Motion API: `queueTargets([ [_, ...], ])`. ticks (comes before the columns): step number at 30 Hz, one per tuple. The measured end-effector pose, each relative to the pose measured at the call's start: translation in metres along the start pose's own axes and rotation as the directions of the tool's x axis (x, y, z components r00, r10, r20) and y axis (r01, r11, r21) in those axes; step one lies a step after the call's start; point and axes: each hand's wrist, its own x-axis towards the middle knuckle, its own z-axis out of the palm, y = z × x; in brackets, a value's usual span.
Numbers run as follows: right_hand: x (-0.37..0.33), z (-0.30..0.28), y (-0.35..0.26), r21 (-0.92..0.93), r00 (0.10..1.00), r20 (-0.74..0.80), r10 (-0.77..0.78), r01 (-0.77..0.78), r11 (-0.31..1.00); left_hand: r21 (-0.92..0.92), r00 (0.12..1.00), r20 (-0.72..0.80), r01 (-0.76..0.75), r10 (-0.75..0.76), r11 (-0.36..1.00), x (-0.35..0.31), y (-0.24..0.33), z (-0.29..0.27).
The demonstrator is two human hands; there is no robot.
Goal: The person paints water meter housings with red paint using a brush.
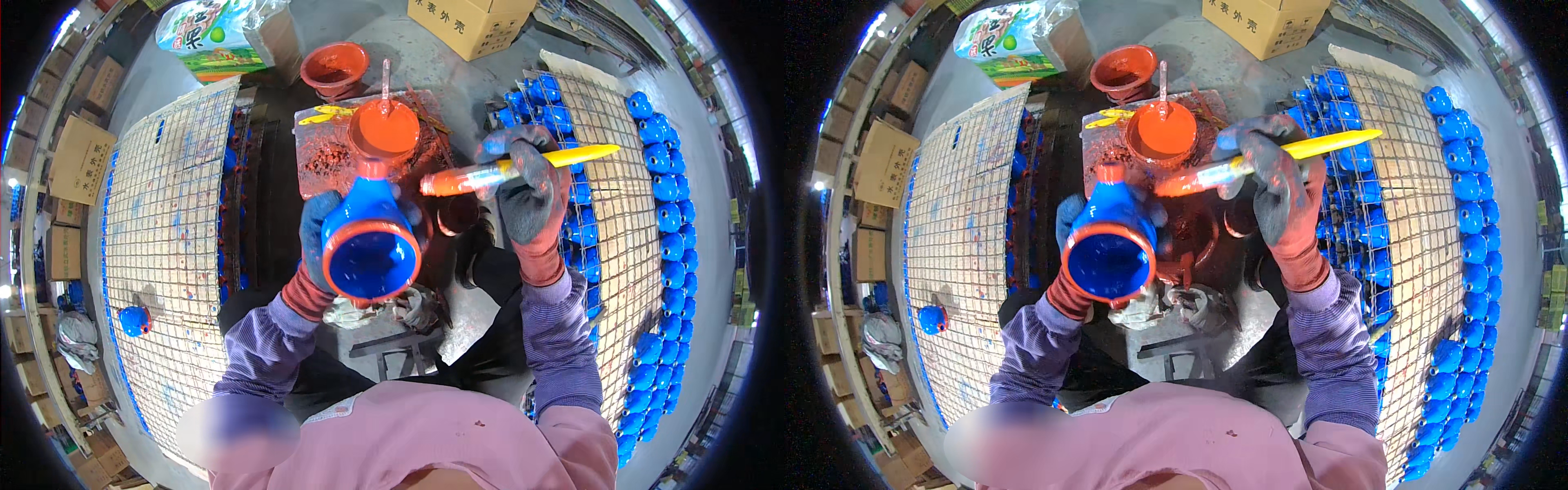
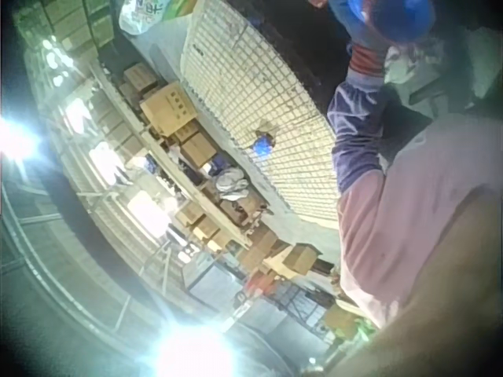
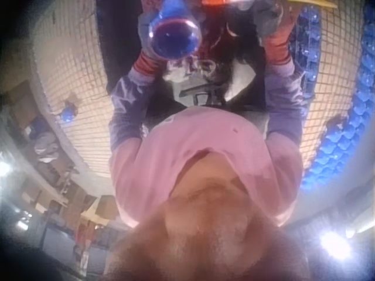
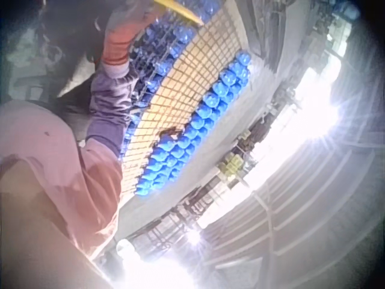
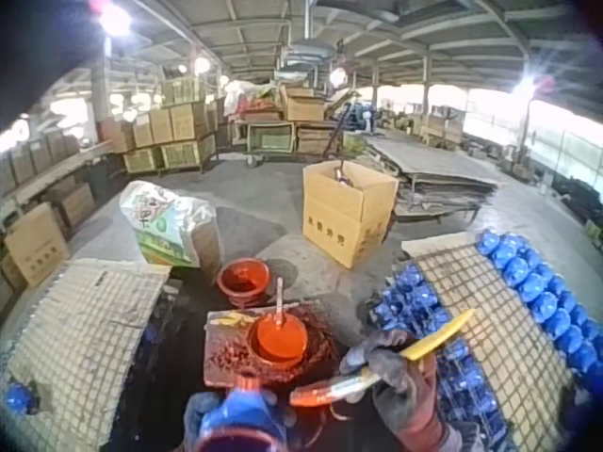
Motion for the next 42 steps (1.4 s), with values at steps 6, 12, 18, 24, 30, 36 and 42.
queueTargets([
  [6, 0.007, 0.008, -0.004, -0.731, 0.859, 0.256, -0.444, 0.472, 0.492, 0.05, 0.969, -0.157, -0.186, 0.192, 0.981, -0.001, 0.023, -0.005],
  [12, -0.011, 0.051, -0.017, 0.093, 0.989, 0.069, -0.129, 0.122, 0.988, -0.034, 0.966, -0.08, -0.249, 0.246, 0.968, -0.01, 0.034, -0.013],
  [18, -0.019, 0.078, -0.007, 0.206, 0.986, 0.033, -0.165, 0.155, 0.966, 0.289, 0.889, -0.094, -0.406, 0.448, 0.867, -0.021, 0.033, -0.017],
  [24, -0.043, 0.093, -0.013, 0.063, 0.989, -0.026, -0.144, 0.145, 0.987, 0.287, 0.831, -0.095, -0.504, 0.548, 0.815, -0.028, 0.047, -0.007],
  [30, -0.046, 0.114, -0.025, 0.008, 0.993, -0.028, -0.114, 0.114, 0.993, 0.687, 0.647, -0.066, -0.523, 0.76, 0.505, -0.025, 0.057, 0.011],
  [36, -0.038, 0.129, -0.031, 0.099, 0.998, -0.069, -0.008, 0.015, 0.995, 0.336, 0.84, 0.155, -0.54, 0.52, 0.772, -0.044, 0.072, 0.037],
  [42, -0.046, 0.15, -0.036, 0.075, 0.984, 0.163, -0.071, 0.06, 0.995, 0.336, 0.741, 0.027, -0.639, 0.671, 0.692, -0.053, 0.069, 0.049],
])
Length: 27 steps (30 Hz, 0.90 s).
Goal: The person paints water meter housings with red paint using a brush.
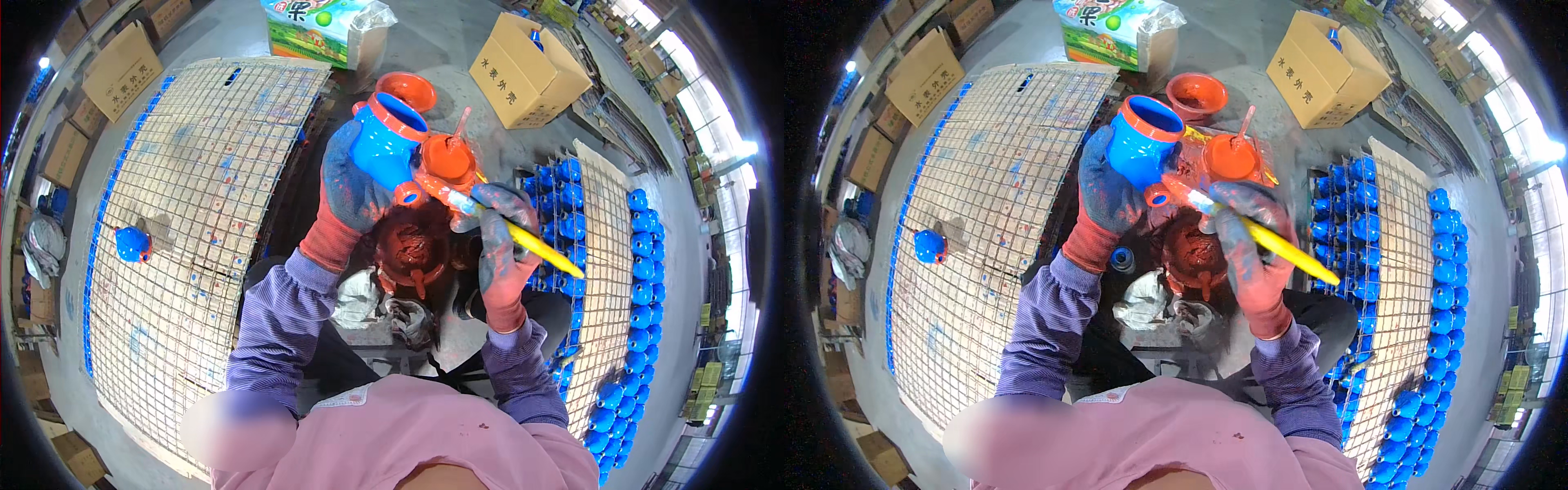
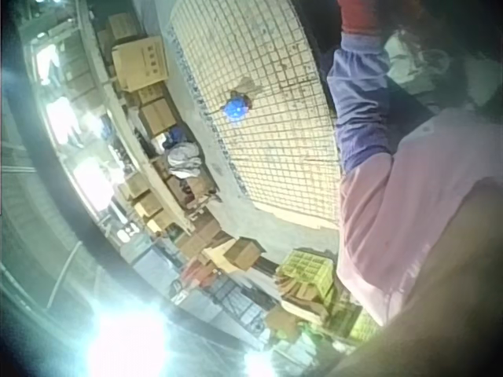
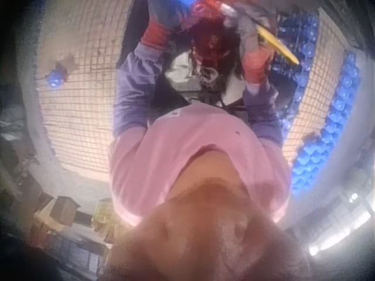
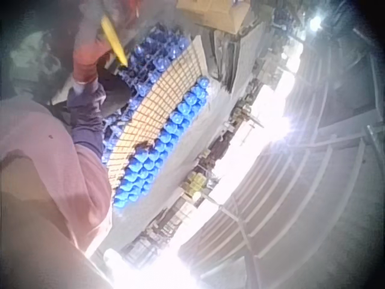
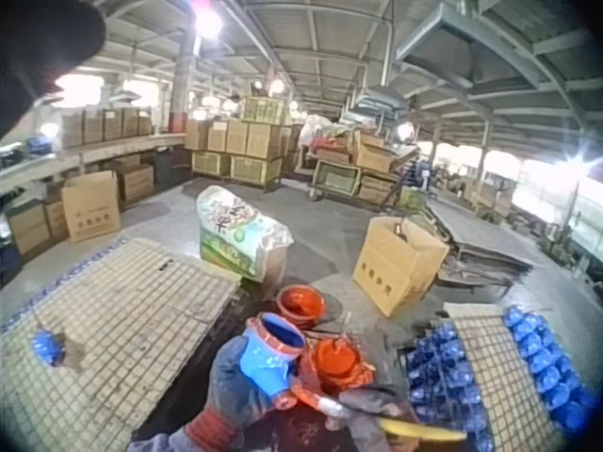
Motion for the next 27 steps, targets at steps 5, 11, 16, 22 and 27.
queueTargets([
  [5, -0.005, 0.011, -0.008, -0.538, 0.965, 0.224, -0.137, 0.24, 0.808, -0.025, 0.999, -0.018, -0.037, 0.036, 0.999, -0.003, 0.004, 0.002],
  [11, -0.02, 0.017, 0.003, -0.672, 0.919, 0.274, -0.284, 0.394, 0.627, -0.175, 0.963, 0.259, 0.127, -0.078, 0.976, 0.001, 0.018, -0.001],
  [16, -0.009, 0.001, -0.007, -0.699, 0.95, 0.186, -0.25, 0.307, 0.646, -0.273, 0.991, 0.133, 0.054, -0.017, 0.961, -0.004, 0.033, -0.001],
  [22, 0.039, 0.007, 0.005, -0.092, 0.971, -0.067, -0.23, 0.223, 0.97, -0.062, 0.978, 0.207, 0.026, -0.013, 0.998, -0.012, 0.037, 0.003],
  [27, 0.05, 0.021, 0.01, -0.041, 0.98, -0.031, -0.199, 0.198, 0.979, 0.051, 0.999, 0.033, -0.036, 0.034, 0.998, -0.017, 0.035, 0.007],
])
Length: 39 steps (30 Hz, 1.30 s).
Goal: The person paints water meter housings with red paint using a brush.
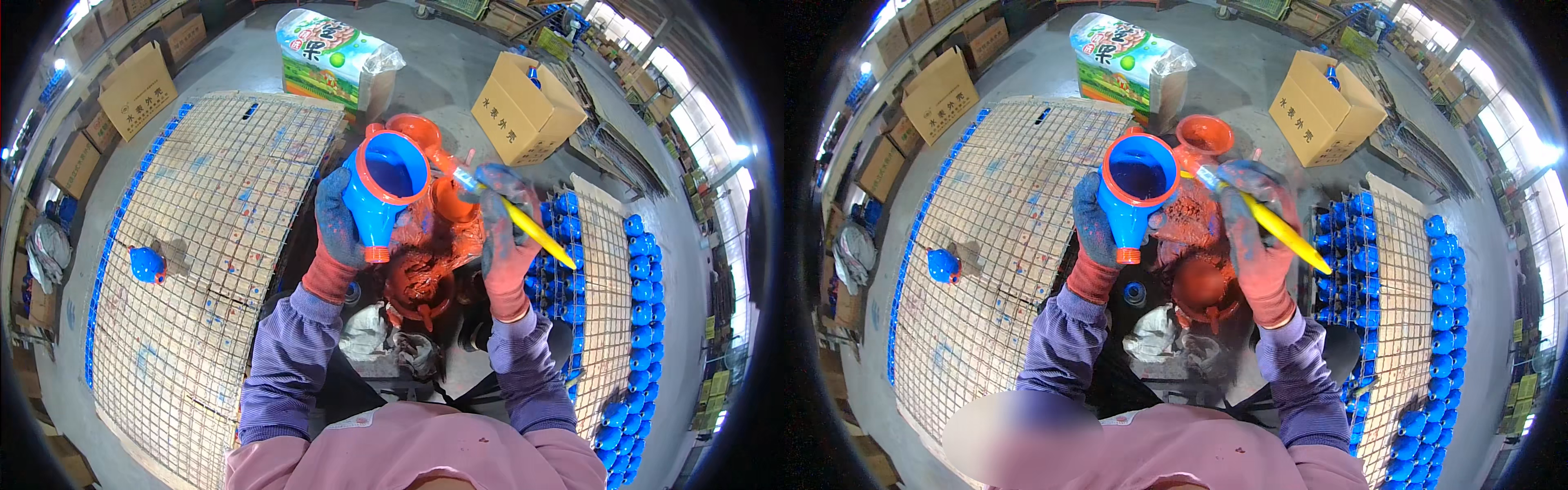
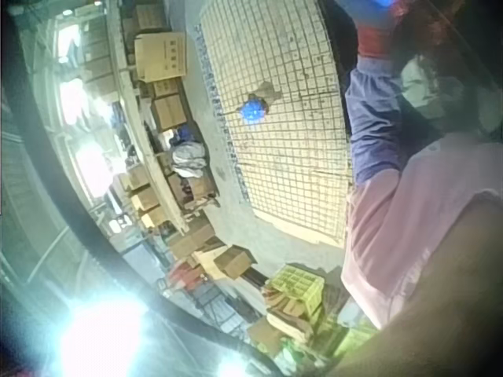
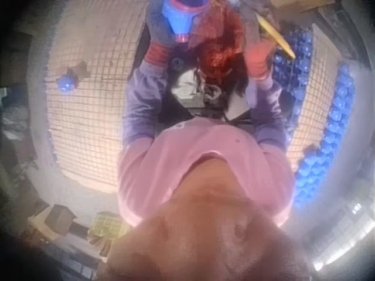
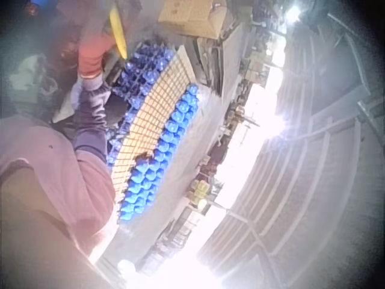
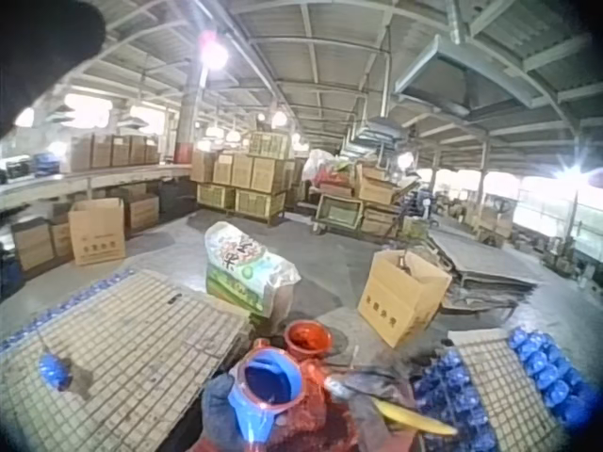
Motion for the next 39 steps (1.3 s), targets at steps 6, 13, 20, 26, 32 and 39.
queueTargets([
  [6, -0.028, -0.009, 0.009, -0.038, 0.999, 0.041, -0.019, 0.021, 0.999, -0.127, 0.991, 0.124, -0.04, 0.056, 0.991, 0.002, 0.012, -0.006],
  [13, -0.06, -0.084, 0.025, -0.194, 0.974, -0.078, 0.212, -0.224, 0.955, 0.273, 0.924, -0.118, -0.322, 0.364, 0.907, -0.027, 0.108, -0.038],
  [20, -0.071, -0.074, 0.04, -0.233, 0.83, -0.064, 0.554, -0.552, 0.801, 0.929, 0.564, -0.351, 0.109, 0.747, 0.354, -0.116, 0.225, -0.134],
  [26, -0.057, -0.036, 0.048, -0.648, 0.806, 0.043, 0.591, -0.427, 0.63, 0.641, 0.577, -0.106, 0.662, 0.81, -0.388, -0.148, 0.299, -0.188],
  [32, -0.051, -0.046, 0.064, -0.724, 0.652, -0.044, 0.757, -0.543, 0.425, 0.215, 0.662, -0.005, 0.732, 0.749, -0.646, -0.168, 0.348, -0.24],
  [39, -0.052, -0.113, 0.021, -0.969, 0.858, 0.166, 0.486, 0.05, 0.242, -0.358, 0.889, -0.041, 0.413, 0.456, -0.838, -0.18, 0.375, -0.261],
])
